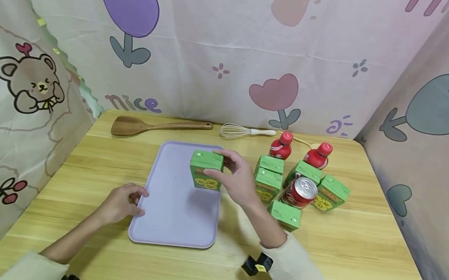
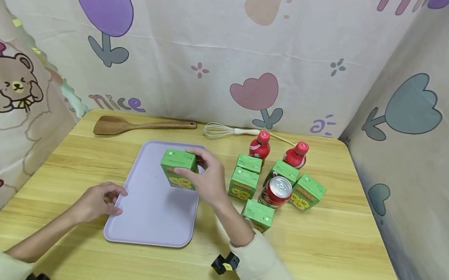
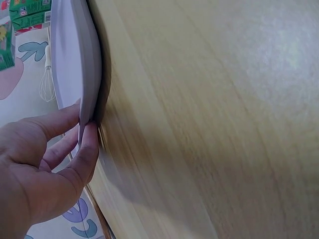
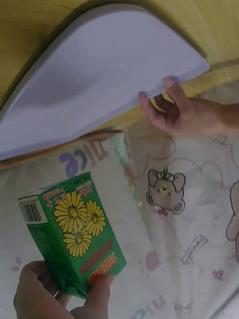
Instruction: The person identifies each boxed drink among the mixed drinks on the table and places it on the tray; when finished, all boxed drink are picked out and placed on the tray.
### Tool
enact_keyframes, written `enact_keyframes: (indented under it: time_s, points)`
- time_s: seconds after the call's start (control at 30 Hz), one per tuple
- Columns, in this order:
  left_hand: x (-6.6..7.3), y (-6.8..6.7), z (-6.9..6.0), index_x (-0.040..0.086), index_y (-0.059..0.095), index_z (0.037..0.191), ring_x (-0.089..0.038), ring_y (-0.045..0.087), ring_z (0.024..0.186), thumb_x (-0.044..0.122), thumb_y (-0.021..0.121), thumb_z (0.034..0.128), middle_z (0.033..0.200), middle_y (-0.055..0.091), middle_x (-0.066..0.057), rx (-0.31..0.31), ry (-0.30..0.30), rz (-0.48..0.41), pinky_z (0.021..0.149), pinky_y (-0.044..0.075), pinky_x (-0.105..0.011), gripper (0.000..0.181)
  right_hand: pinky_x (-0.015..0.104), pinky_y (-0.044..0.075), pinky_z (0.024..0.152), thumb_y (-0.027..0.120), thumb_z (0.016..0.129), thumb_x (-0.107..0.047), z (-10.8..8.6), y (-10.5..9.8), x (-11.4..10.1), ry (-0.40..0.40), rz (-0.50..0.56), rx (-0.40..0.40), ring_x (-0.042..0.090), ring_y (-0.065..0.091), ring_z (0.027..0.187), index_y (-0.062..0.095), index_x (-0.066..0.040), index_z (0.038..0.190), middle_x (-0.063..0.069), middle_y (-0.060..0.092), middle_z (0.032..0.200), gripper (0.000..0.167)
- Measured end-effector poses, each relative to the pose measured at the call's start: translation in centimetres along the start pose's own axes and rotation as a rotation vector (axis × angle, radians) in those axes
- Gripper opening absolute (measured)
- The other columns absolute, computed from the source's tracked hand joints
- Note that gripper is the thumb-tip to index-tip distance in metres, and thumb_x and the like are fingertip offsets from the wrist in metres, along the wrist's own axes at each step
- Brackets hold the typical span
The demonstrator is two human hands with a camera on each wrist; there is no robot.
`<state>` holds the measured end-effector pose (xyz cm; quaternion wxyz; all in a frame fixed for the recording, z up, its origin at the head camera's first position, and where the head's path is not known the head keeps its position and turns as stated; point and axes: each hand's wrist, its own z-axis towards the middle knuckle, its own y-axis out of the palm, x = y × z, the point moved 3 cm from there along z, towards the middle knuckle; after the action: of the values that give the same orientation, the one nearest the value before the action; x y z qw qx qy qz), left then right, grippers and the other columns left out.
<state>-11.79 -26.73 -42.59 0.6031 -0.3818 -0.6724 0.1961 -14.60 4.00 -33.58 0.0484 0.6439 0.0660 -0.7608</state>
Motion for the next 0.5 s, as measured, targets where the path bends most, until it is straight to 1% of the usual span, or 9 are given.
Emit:
enact_keyframes:
  time_s: [0.2,0.37,0.5]
  points:
    - [0.2,-0.1,0.0,0.001,0.064,0.103,-0.016,0.05,0.076,0.001,0.08,0.0664,0.09,0.054,-0.007,0.0,0.005,-0.001,0.056,0.046,-0.02,0.04,0.03,0.052,0.089,0.078,0.074,-0.004,2.1,1.8,1.3,-0.018,-0.011,-0.006,0.024,0.062,0.104,0.06,0.0,0.119,0.016,0.062,0.116,0.048]
    - [0.1,-0.1,0.0,0.001,0.064,0.103,-0.017,0.051,0.078,0.0,0.08,0.0664,0.091,0.055,-0.008,0.002,0.001,-0.002,0.057,0.047,-0.021,0.04,0.035,0.051,0.094,0.079,0.075,-0.008,4.3,3.1,2.9,0.005,-0.04,0.008,0.024,0.063,0.106,0.062,-0.002,0.117,0.014,0.065,0.115,0.046]
    - [0.1,-0.1,0.0,0.0,0.063,0.103,-0.018,0.051,0.079,-0.001,0.079,0.0667,0.092,0.055,-0.008,0.002,0.001,-0.005,0.057,0.047,-0.021,0.04,0.038,0.051,0.093,0.08,0.074,-0.01,5.7,4.0,4.1,0.017,-0.068,0.03,0.024,0.063,0.104,0.063,-0.004,0.116,0.013,0.065,0.114,0.045]
